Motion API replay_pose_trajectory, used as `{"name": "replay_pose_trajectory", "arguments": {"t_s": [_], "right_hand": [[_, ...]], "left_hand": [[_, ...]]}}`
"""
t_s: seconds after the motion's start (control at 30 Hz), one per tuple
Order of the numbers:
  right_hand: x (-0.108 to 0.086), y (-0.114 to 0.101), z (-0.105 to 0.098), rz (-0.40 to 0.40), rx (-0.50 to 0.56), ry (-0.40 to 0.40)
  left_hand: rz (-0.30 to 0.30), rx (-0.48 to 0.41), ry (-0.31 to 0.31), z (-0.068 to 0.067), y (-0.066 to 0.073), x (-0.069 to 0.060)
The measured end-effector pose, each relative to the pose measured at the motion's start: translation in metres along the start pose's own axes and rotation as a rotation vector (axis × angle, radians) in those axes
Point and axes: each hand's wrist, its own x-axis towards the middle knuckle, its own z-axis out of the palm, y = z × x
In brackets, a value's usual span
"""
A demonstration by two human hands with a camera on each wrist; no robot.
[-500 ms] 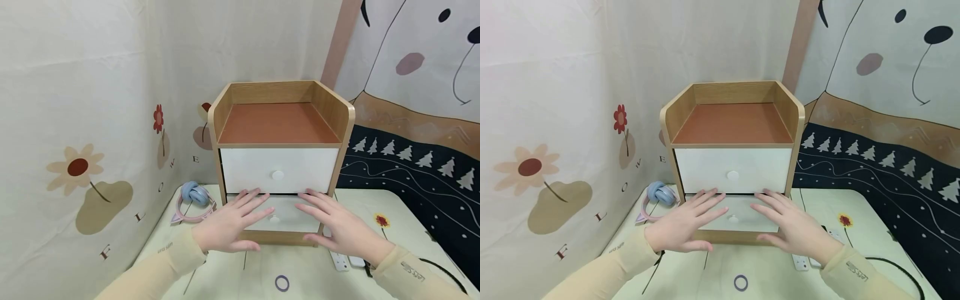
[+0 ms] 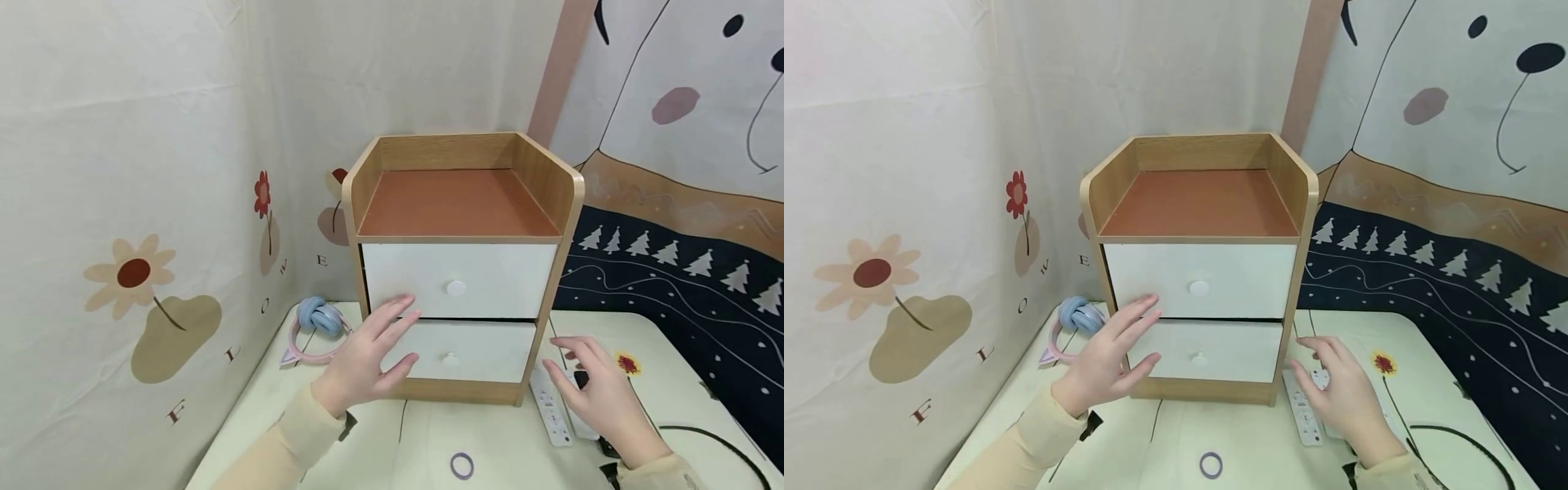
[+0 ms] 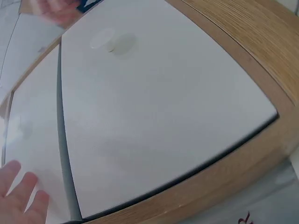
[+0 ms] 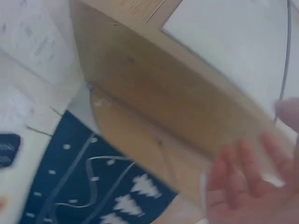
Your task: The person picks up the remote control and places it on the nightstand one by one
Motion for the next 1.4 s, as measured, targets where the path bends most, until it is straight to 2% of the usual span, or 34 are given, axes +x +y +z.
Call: {"name": "replay_pose_trajectory", "arguments": {"t_s": [0.03,0.13,0.27,0.37,0.5,0.67,0.83,1.0,1.13,1.4], "right_hand": [[-0.004,0.004,0.002,0.064,-0.008,-0.028],[-0.018,0.014,0.008,0.258,-0.021,-0.189],[-0.033,0.021,0.021,0.418,-0.057,-0.398],[-0.041,0.024,0.032,0.455,-0.083,-0.456],[-0.052,0.030,0.040,0.478,-0.125,-0.489],[-0.056,0.035,0.045,0.554,-0.170,-0.574],[-0.057,0.034,0.049,0.559,-0.182,-0.621],[-0.059,0.034,0.051,0.569,-0.205,-0.653],[-0.060,0.034,0.052,0.558,-0.220,-0.683],[-0.060,0.028,0.057,0.520,-0.278,-0.680]], "left_hand": [[-0.002,0.004,0.045,0.001,0.000,0.000],[-0.013,0.014,0.169,0.004,-0.001,0.001],[-0.049,0.042,0.305,0.006,-0.006,0.003],[-0.088,0.056,0.383,0.008,-0.010,0.001],[-0.139,0.039,0.450,0.013,-0.015,-0.001],[-0.256,-0.054,0.504,0.015,-0.020,-0.001],[-0.364,-0.130,0.598,0.014,-0.024,0.002],[-0.449,-0.134,0.620,0.018,-0.027,0.007],[-0.488,-0.116,0.618,0.020,-0.030,0.005],[-0.466,-0.068,0.588,0.021,-0.038,-0.007]]}}
